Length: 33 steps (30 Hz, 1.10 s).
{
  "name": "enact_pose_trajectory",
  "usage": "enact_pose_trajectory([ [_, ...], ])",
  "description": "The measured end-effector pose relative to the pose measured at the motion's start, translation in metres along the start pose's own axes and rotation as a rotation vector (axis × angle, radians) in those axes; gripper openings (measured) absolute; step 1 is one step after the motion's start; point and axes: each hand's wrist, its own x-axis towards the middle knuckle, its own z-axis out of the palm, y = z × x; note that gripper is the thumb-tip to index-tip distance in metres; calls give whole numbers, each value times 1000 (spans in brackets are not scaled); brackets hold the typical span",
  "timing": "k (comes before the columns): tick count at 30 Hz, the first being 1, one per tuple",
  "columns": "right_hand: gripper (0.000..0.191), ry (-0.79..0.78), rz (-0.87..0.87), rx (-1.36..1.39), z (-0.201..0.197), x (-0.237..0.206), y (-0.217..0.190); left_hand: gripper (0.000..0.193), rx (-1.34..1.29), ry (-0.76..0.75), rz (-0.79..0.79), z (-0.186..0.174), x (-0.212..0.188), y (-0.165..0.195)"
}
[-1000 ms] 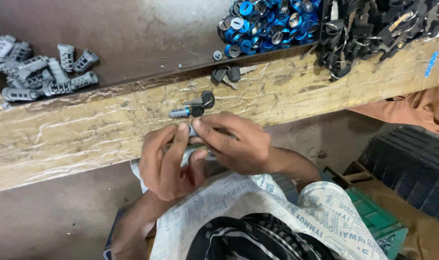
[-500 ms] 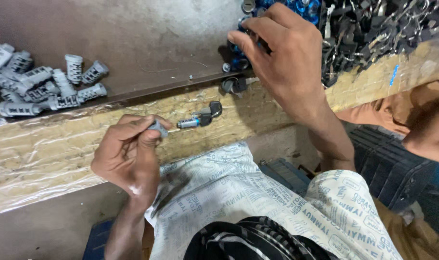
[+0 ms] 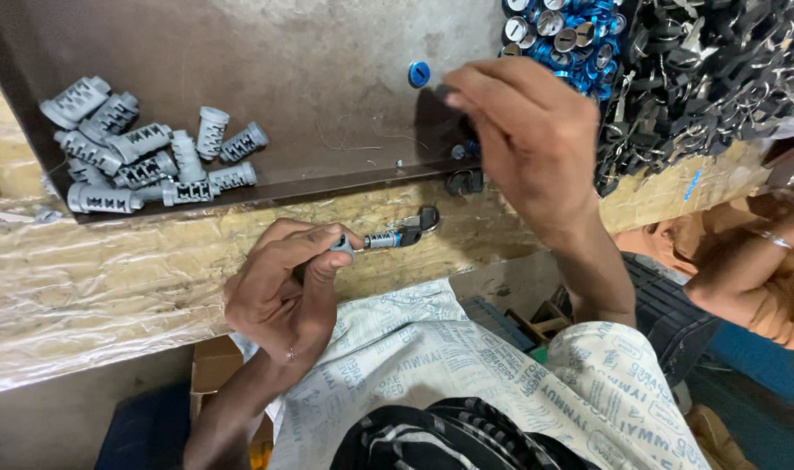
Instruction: The person sits at a workbench assembling lock cylinders. They pick small metal pins from a tray, insert them into a lock plug held in their hands, then test the plug by turning a key in it and set the finished plug aside before starting the next one.
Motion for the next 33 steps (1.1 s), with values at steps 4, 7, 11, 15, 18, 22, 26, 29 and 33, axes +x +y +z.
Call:
enact_pose_trajectory([
  [4,33,-62,-3,-24,-7,0,12,9,74,-19,8,-2,0,0],
  [7,27,-115,-111,-98,8,0,19,10,10,-3,-26,-1,0,0],
  [11,23,-127,-124,-146,14,-8,20,12,-76,3,-73,1,-5,1],
  [15,32,-85,-59,-184,7,-16,15,11,-97,49,-93,4,-10,-2],
  [18,29,-50,-85,-161,6,-17,14,12,-107,61,-89,5,-14,-4],
  [22,20,-11,-269,-113,5,-14,24,14,-85,48,-123,12,-17,-2],
  [26,13,24,-208,-17,-5,-37,14,12,-40,-28,-65,23,-17,3],
  [29,11,72,-133,251,-4,-76,-17,10,89,-87,-12,30,-20,8],
  [33,20,135,-96,467,14,-119,-41,13,217,-195,-4,34,-23,14],
])
